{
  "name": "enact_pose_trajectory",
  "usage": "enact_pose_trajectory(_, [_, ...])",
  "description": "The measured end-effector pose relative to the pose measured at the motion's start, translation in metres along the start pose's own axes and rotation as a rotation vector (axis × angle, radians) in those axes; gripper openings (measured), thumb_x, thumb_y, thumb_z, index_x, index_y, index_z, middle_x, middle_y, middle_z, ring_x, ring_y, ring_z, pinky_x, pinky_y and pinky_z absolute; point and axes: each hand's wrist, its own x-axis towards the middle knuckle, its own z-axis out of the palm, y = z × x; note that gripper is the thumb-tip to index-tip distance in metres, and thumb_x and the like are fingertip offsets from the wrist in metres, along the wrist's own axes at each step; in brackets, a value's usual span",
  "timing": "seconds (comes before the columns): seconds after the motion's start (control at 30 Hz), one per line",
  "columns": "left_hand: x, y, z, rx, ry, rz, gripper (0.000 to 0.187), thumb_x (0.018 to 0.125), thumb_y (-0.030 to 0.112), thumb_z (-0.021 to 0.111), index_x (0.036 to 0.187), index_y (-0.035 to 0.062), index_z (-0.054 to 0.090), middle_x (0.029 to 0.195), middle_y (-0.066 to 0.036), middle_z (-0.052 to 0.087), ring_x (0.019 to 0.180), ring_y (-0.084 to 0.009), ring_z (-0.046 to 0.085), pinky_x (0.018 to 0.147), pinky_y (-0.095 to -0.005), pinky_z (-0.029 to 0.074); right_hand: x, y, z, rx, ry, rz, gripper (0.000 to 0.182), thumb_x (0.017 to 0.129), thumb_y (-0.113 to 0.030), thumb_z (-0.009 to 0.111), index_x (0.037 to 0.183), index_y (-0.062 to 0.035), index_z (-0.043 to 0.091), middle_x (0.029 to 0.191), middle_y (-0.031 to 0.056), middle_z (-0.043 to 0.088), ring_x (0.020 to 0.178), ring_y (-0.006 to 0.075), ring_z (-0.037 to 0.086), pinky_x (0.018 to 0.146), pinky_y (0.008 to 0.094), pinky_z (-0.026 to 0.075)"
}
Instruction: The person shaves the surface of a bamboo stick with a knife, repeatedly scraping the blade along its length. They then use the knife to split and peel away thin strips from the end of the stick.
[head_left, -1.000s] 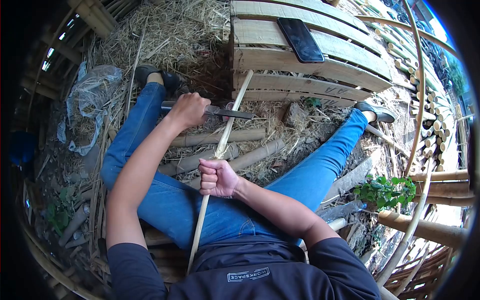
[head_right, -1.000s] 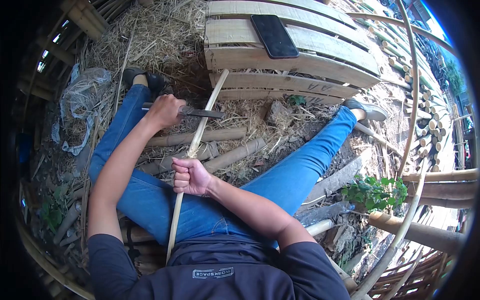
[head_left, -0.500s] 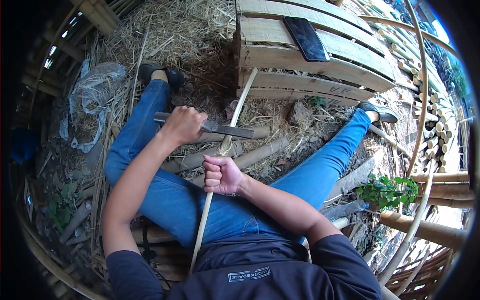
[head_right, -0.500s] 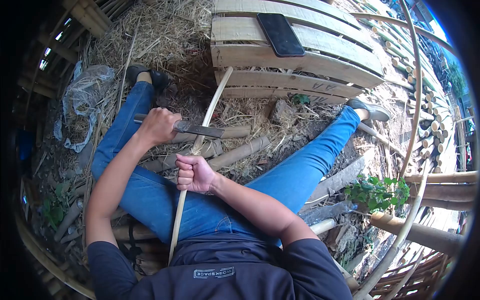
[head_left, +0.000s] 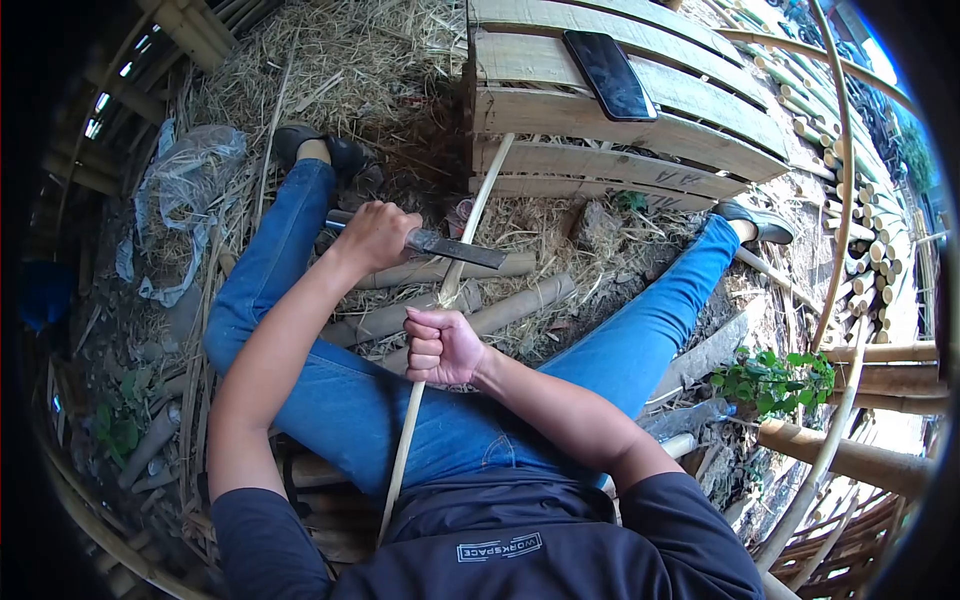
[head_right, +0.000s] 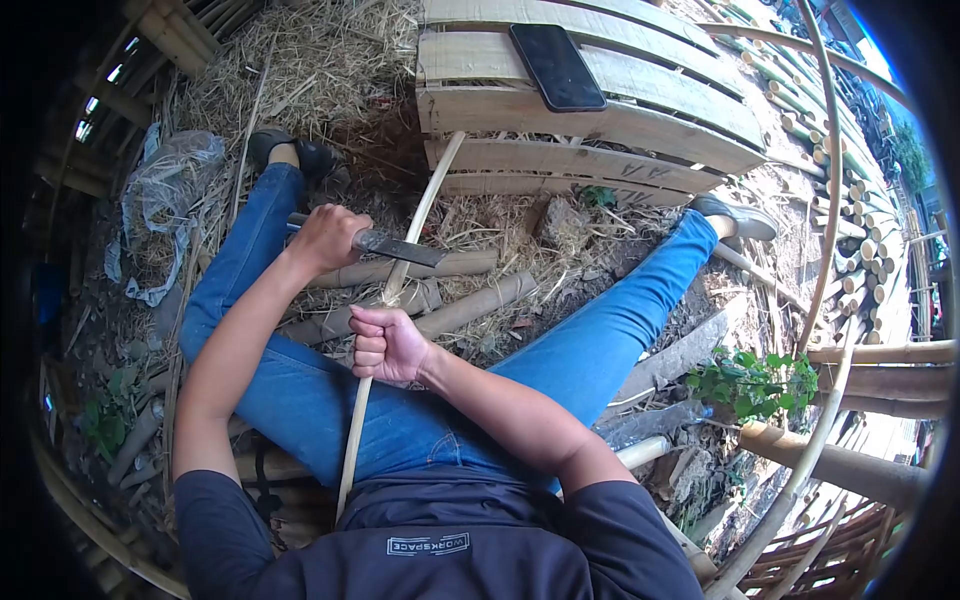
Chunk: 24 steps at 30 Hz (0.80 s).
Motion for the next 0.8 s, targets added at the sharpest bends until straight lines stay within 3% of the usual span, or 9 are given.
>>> enact_pose_trajectory(0.27, [-0.003,0.003,0.013,-0.08,0.086,-0.044,0.008,0.068,0.009,0.066,0.075,0.0058,0.063,0.069,-0.018,0.065,0.071,-0.0392,0.066,0.065,-0.048,0.053,0.0,-0.003,-0.001,-0.001,0.028,-0.024,0.048,0.107,-0.038,0.028,0.064,-0.0172,0.032,0.05,-0.0069,0.017,0.046,0.0114,0.016,0.055,0.0284,0.027])
enact_pose_trajectory(0.37, [0.009,0.0,0.015,-0.11,0.14,-0.324,0.01,0.07,0.01,0.066,0.076,0.0047,0.062,0.069,-0.019,0.064,0.07,-0.0401,0.065,0.065,-0.0488,0.052,0.001,0.003,0.001,0.012,0.034,-0.003,0.047,0.107,-0.038,0.029,0.064,-0.0172,0.032,0.05,-0.007,0.017,0.046,0.0112,0.016,0.055,0.0285,0.027])
enact_pose_trajectory(0.8, [-0.022,0.008,0.004,-0.092,0.117,-0.111,0.012,0.065,0.008,0.067,0.074,0.0057,0.059,0.066,-0.017,0.063,0.068,-0.0391,0.064,0.063,-0.0488,0.052,0.002,0.009,0.005,0.032,0.077,0.05,0.049,0.106,-0.038,0.033,0.062,-0.0174,0.03,0.051,-0.0062,0.018,0.047,0.0119,0.018,0.055,0.0286,0.029])
